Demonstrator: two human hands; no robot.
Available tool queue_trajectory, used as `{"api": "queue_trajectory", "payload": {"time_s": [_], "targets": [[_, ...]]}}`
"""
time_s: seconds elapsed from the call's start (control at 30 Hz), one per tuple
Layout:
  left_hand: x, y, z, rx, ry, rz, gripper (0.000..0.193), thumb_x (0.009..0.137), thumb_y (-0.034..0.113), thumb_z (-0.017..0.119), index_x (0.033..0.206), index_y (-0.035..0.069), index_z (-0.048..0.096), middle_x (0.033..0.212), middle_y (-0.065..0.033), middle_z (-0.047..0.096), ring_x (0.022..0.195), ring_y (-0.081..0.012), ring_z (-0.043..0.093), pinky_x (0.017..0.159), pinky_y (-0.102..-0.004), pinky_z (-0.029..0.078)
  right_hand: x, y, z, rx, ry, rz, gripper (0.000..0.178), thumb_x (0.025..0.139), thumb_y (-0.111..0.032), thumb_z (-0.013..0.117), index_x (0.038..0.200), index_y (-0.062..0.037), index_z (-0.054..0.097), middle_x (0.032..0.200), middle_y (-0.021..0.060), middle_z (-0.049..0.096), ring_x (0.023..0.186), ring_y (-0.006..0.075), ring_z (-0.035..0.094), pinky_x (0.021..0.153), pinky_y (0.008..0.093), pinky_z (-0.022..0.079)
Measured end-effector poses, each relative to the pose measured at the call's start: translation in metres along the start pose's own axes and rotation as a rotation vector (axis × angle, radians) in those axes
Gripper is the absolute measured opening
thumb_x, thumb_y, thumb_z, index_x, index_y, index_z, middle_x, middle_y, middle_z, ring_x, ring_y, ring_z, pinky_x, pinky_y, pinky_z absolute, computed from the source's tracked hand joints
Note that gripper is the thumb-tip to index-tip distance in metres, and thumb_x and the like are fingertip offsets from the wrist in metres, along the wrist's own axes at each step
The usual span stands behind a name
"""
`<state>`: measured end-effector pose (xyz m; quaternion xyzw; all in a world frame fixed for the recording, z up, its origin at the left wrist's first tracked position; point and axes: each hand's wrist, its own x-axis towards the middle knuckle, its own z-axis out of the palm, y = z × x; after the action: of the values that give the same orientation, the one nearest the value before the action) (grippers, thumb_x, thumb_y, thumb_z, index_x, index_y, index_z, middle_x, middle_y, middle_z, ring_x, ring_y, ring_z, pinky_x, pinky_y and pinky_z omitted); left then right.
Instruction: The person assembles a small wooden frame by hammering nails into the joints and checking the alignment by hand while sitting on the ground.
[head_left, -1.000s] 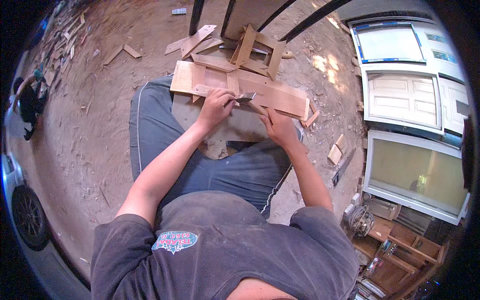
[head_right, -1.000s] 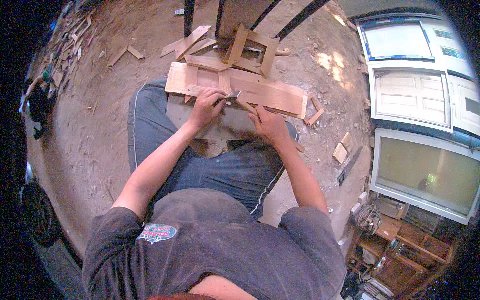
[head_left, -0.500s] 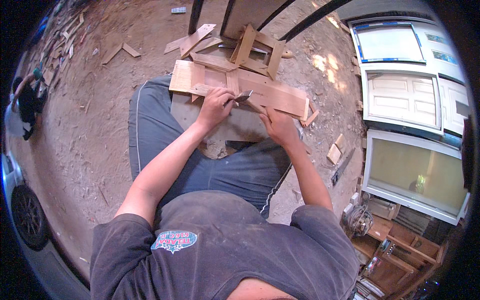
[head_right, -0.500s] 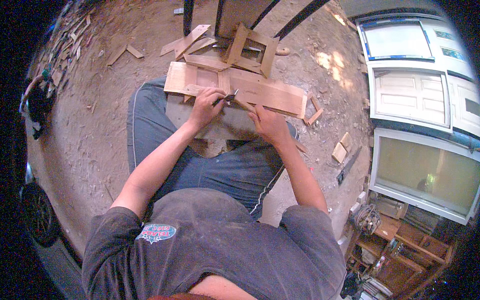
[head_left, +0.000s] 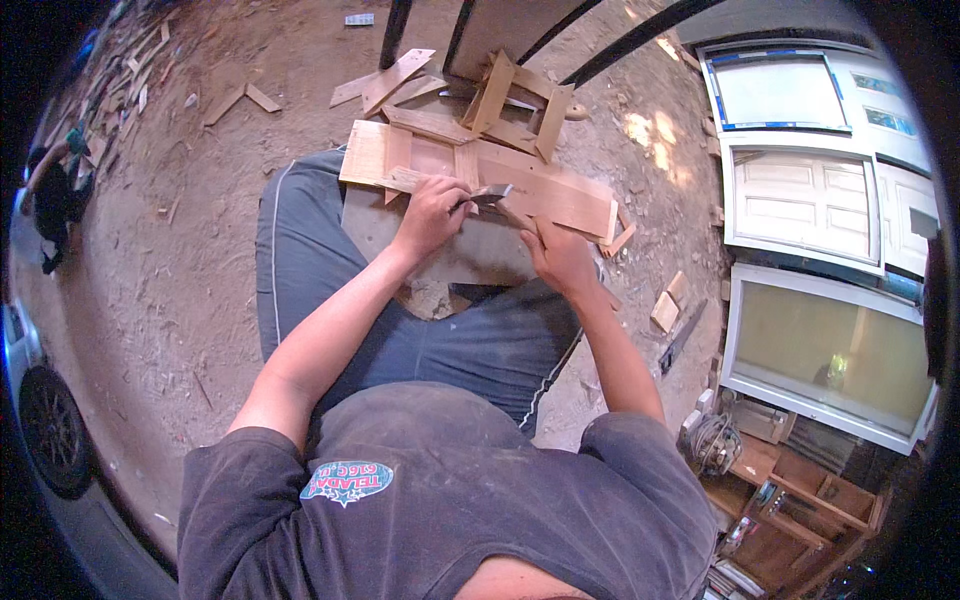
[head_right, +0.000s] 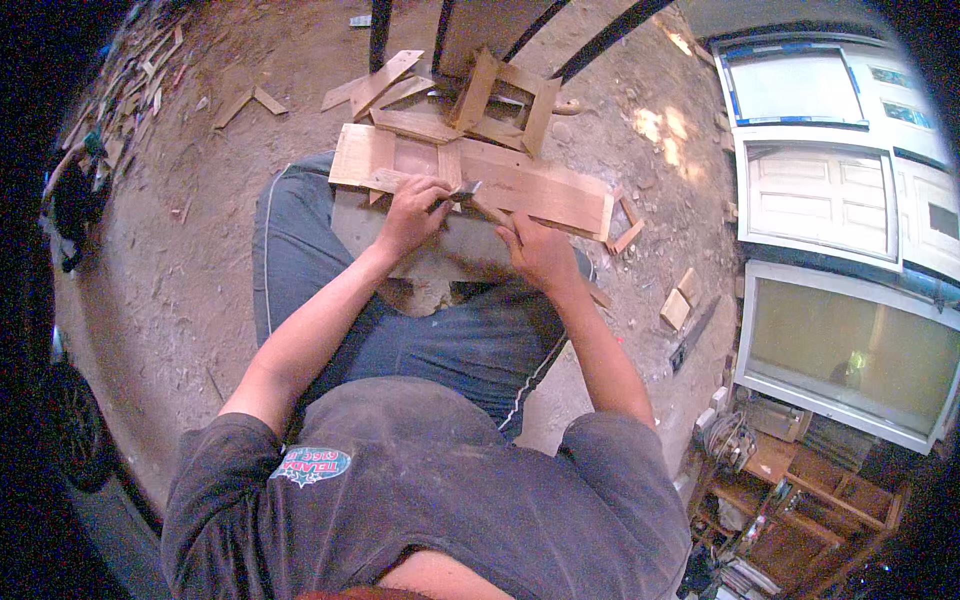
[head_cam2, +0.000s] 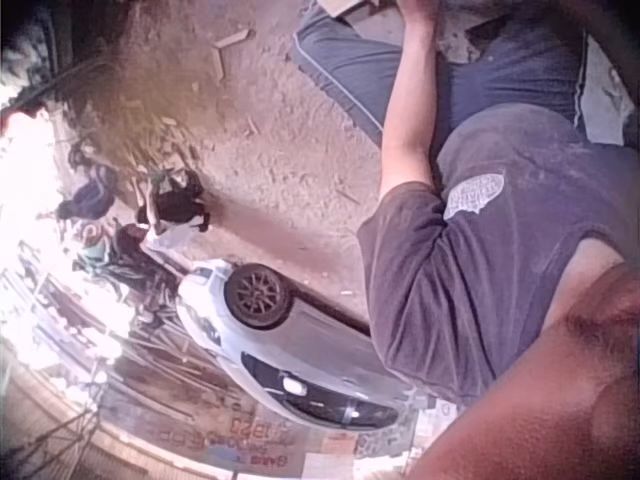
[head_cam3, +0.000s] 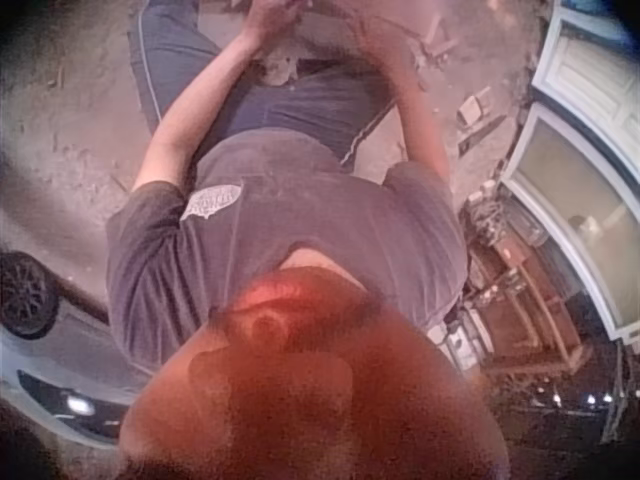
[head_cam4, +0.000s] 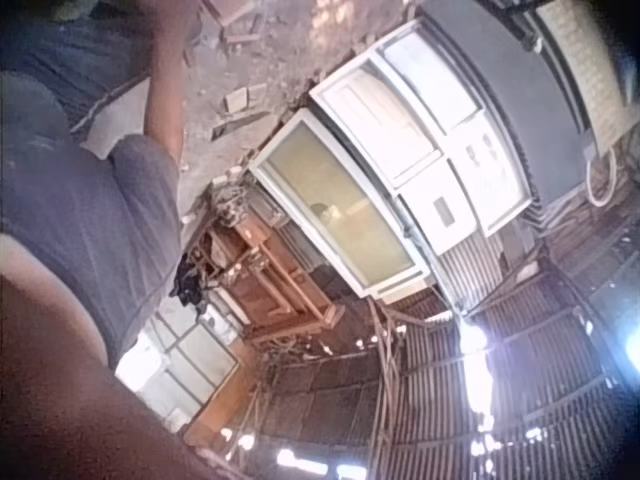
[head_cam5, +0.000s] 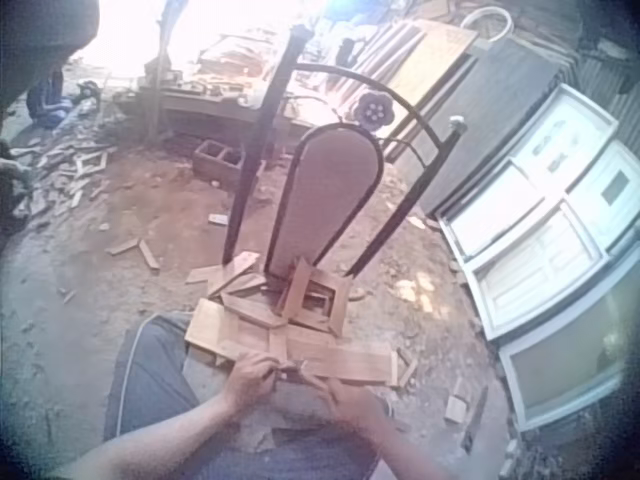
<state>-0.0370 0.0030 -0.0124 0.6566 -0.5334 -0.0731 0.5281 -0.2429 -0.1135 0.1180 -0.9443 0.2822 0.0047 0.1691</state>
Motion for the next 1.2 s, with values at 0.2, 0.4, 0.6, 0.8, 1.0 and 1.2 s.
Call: {"api": "queue_trajectory", "payload": {"time_s": [0.2,0.4,0.6,0.8,1.0,1.2], "targets": [[0.000,0.000,0.001,0.015,0.003,0.017,0.017,0.080,0.008,0.078,0.094,0.004,0.071,0.106,-0.0075,0.072,0.106,-0.0286,0.066,0.095,-0.0423,0.049,0.002,0.006,0.005,-0.072,0.021,-0.074,0.031,0.103,-0.036,0.059,0.103,-0.0056,0.058,0.077,0.0224,0.068,0.073,0.0446,0.069,0.062,0.0539,0.053],[0.001,0.003,0.000,0.014,0.016,0.018,0.016,0.079,0.008,0.079,0.092,0.005,0.071,0.104,-0.0074,0.072,0.105,-0.0283,0.066,0.094,-0.0412,0.049,0.000,0.006,0.008,-0.047,0.024,-0.044,0.032,0.103,-0.037,0.058,0.102,-0.0055,0.058,0.078,0.0233,0.068,0.074,0.0453,0.069,0.062,0.0543,0.053],[0.000,0.004,0.001,0.009,0.013,0.006,0.016,0.079,0.007,0.078,0.092,0.005,0.071,0.105,-0.0074,0.072,0.105,-0.0284,0.066,0.094,-0.0409,0.049,0.000,0.002,0.005,-0.045,0.021,-0.028,0.031,0.103,-0.037,0.058,0.101,-0.0059,0.058,0.077,0.0236,0.067,0.074,0.0458,0.068,0.062,0.0547,0.053],[0.000,0.004,0.001,0.014,0.021,0.005,0.015,0.078,0.006,0.078,0.091,0.005,0.071,0.105,-0.0077,0.073,0.105,-0.0286,0.067,0.094,-0.0414,0.049,0.000,-0.007,0.002,-0.023,-0.051,0.050,0.028,0.103,-0.033,0.059,0.101,-0.0044,0.059,0.081,0.0252,0.067,0.079,0.0475,0.066,0.066,0.0550,0.050],[0.001,0.004,0.001,0.014,0.010,0.003,0.016,0.077,0.006,0.078,0.090,0.005,0.071,0.105,-0.0078,0.073,0.104,-0.0289,0.067,0.093,-0.0417,0.049,0.000,0.001,0.006,-0.061,-0.027,0.016,0.032,0.103,-0.038,0.058,0.102,-0.0060,0.057,0.078,0.0239,0.068,0.075,0.0456,0.069,0.063,0.0557,0.053],[0.003,0.007,0.000,0.004,0.025,0.010,0.012,0.079,0.008,0.077,0.089,0.005,0.071,0.103,-0.0070,0.072,0.103,-0.0273,0.066,0.093,-0.0406,0.048,-0.003,-0.002,0.006,-0.026,0.026,-0.014,0.032,0.104,-0.038,0.056,0.104,-0.0059,0.056,0.076,0.0241,0.068,0.073,0.0458,0.069,0.063,0.0563,0.054]]}}
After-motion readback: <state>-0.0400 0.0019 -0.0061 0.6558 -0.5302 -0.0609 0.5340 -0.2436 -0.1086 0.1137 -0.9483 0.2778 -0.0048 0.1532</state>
